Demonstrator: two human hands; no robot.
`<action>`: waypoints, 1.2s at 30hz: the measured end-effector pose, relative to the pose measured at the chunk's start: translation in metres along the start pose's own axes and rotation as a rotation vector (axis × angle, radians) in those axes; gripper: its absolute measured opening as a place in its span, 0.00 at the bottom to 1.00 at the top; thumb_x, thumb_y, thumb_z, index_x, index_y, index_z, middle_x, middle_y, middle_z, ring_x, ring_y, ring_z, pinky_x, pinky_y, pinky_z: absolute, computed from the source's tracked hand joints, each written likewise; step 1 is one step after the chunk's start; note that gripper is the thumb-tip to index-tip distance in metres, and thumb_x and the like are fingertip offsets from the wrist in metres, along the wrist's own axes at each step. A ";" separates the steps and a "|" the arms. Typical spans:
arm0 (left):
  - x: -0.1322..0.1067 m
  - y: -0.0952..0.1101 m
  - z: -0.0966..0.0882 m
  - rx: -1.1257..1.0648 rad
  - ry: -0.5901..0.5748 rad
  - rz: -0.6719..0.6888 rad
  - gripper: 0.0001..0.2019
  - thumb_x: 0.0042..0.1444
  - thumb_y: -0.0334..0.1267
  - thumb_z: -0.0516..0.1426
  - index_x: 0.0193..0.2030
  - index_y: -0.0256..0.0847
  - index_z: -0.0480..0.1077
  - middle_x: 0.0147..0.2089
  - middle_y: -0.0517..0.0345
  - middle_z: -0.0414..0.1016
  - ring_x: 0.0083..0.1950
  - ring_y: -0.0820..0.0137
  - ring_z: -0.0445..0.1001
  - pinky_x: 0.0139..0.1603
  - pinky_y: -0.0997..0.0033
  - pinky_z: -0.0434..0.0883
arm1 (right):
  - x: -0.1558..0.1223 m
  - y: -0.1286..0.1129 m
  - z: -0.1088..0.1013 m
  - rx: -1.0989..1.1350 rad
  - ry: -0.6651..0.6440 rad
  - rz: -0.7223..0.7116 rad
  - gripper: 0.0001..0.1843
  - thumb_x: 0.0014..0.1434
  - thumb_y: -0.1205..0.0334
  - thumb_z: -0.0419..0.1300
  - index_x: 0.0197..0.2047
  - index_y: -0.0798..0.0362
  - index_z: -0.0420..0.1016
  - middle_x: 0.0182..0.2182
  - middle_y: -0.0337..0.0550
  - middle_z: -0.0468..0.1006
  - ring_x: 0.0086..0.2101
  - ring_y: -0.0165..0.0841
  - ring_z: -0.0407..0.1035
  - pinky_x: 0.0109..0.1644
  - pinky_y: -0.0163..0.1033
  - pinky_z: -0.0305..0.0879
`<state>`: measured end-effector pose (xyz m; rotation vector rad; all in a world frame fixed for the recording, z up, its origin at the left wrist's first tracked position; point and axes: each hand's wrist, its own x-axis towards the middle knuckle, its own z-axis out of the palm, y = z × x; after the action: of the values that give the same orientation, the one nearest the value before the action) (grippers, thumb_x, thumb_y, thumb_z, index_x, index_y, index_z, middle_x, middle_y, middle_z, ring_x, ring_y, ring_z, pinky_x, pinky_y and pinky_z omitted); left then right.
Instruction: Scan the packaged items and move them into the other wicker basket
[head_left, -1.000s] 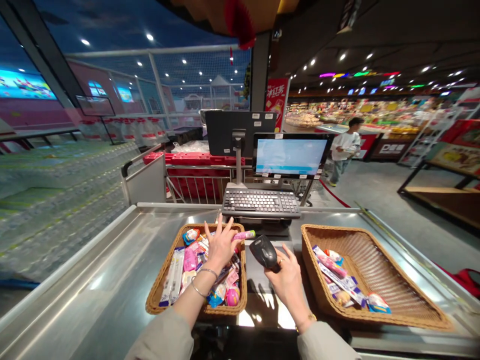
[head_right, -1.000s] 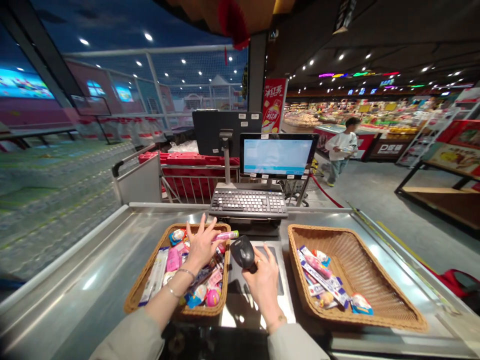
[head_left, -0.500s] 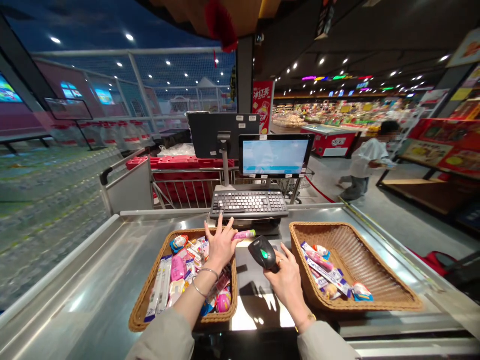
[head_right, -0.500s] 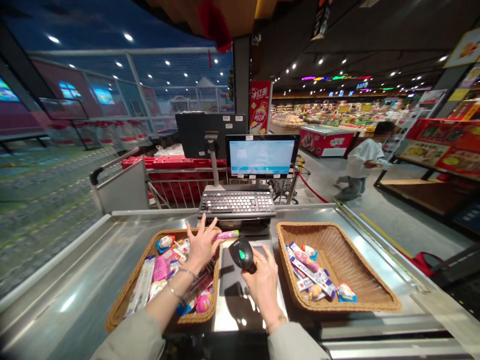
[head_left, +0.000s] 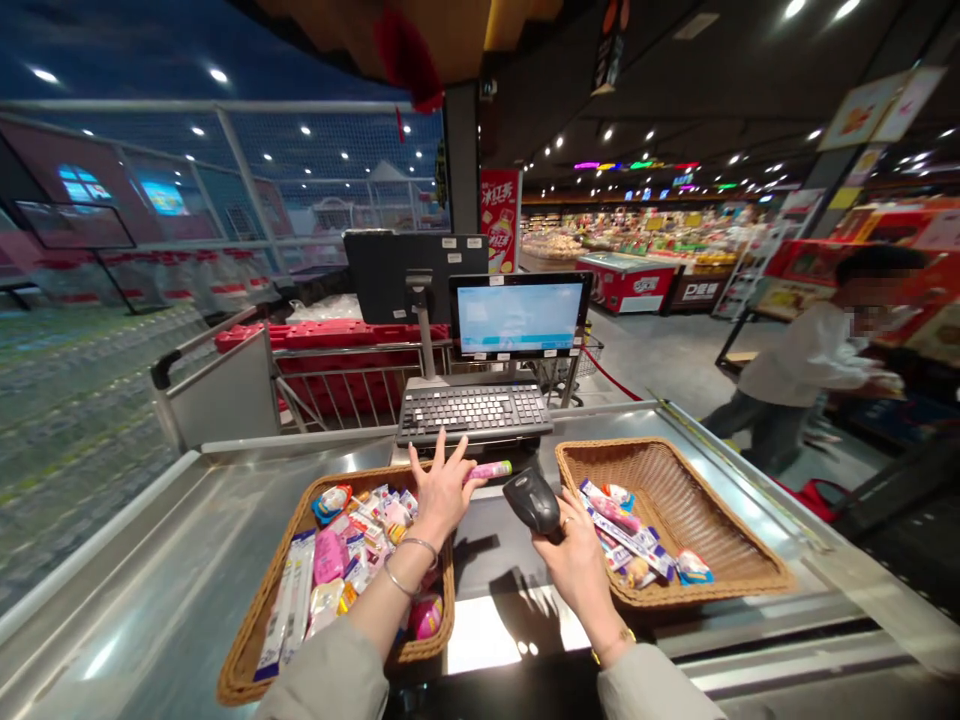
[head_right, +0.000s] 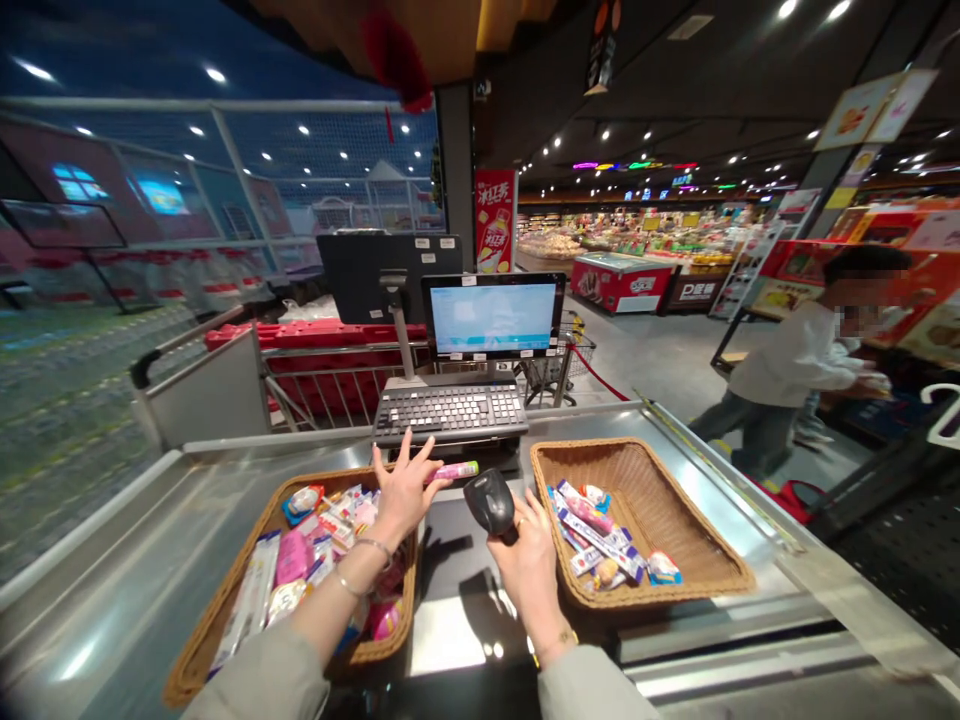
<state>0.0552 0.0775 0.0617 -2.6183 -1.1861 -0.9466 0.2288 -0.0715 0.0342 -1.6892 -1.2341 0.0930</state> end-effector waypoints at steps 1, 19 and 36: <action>0.002 0.002 0.002 -0.001 0.003 0.010 0.07 0.60 0.44 0.61 0.44 0.49 0.77 0.66 0.53 0.71 0.75 0.46 0.53 0.68 0.19 0.32 | 0.001 0.002 -0.003 0.008 0.010 0.005 0.20 0.49 0.66 0.61 0.46 0.51 0.82 0.51 0.48 0.80 0.61 0.49 0.65 0.65 0.57 0.61; 0.034 0.056 0.033 -0.061 -0.025 0.139 0.09 0.61 0.46 0.60 0.45 0.50 0.77 0.67 0.54 0.70 0.75 0.45 0.53 0.68 0.18 0.33 | 0.009 0.035 -0.053 -0.153 0.160 0.169 0.18 0.52 0.55 0.63 0.46 0.51 0.83 0.51 0.50 0.80 0.63 0.50 0.61 0.66 0.56 0.58; 0.054 0.111 0.081 -0.187 -0.146 0.416 0.06 0.60 0.42 0.62 0.44 0.54 0.77 0.68 0.58 0.68 0.76 0.48 0.49 0.67 0.18 0.33 | 0.007 0.087 -0.100 -0.187 0.361 0.340 0.17 0.50 0.51 0.63 0.38 0.54 0.82 0.45 0.57 0.82 0.59 0.52 0.64 0.62 0.54 0.60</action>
<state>0.2010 0.0640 0.0446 -2.9538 -0.5531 -0.8272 0.3473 -0.1299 0.0224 -1.9636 -0.6997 -0.1219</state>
